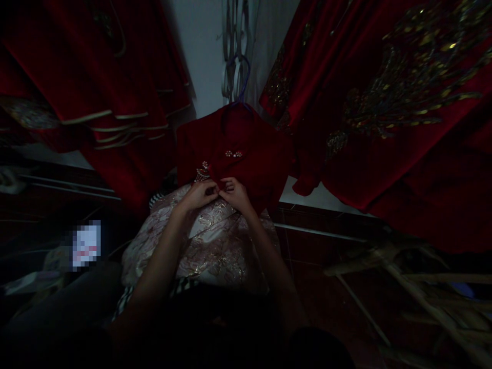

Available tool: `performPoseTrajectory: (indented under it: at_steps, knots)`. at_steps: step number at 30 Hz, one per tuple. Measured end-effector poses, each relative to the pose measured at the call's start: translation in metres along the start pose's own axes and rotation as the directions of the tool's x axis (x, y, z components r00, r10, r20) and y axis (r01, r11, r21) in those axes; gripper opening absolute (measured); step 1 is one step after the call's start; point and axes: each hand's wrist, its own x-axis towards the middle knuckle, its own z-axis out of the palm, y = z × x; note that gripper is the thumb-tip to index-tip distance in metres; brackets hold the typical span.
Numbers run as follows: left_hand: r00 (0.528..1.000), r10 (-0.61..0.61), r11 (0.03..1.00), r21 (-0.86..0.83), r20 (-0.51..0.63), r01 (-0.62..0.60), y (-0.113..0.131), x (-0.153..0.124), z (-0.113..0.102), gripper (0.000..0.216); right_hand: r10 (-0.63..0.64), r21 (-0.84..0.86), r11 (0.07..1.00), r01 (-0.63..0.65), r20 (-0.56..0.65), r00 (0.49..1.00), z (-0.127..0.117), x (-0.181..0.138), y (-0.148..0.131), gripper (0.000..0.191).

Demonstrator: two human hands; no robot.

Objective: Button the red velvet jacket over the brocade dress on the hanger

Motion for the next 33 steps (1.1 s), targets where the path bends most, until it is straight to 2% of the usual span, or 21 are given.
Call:
performPoseTrajectory:
  at_steps: [8,12,15,21,24,28,30,33]
  knots:
    - [0.994,0.037,0.999,0.006,-0.099,-0.036,0.001,0.001,0.002,0.018,0.012,0.074,0.997,-0.010,-0.028,1.000,0.001,0.010,0.003,0.034]
    - [0.995,0.051,0.999,-0.004,-0.087,-0.051,0.001,0.001,0.003,0.015,0.030,0.119,0.992,-0.032,0.022,0.999,0.000,0.013,0.005,0.034]
    - [0.995,0.048,0.999,0.013,-0.082,-0.047,0.003,0.001,0.004,0.013,0.020,0.134,0.991,-0.020,0.003,1.000,0.002,0.014,0.007,0.033]
    - [0.990,-0.039,0.998,0.036,-0.138,0.045,0.007,0.005,0.013,0.011,0.006,0.149,0.989,0.008,-0.093,0.996,0.014,0.015,0.008,0.028]
    - [0.979,-0.113,0.994,-0.006,-0.169,0.113,0.004,0.005,0.013,0.006,0.006,0.142,0.990,0.009,-0.102,0.995,0.015,0.011,0.008,0.030]
    - [0.971,-0.176,0.980,-0.121,-0.164,0.157,-0.004,0.000,0.005,0.019,0.029,0.193,0.981,-0.026,-0.011,1.000,0.001,0.001,0.009,0.041]
    - [0.979,-0.166,0.968,-0.211,-0.121,0.138,-0.007,-0.002,0.001,0.026,0.047,0.213,0.976,-0.057,0.050,0.998,-0.011,-0.003,0.009,0.045]
    - [0.989,-0.128,0.947,-0.307,-0.078,0.098,-0.008,-0.004,-0.001,0.034,0.041,0.147,0.988,-0.048,0.051,0.998,-0.030,-0.007,0.005,0.042]
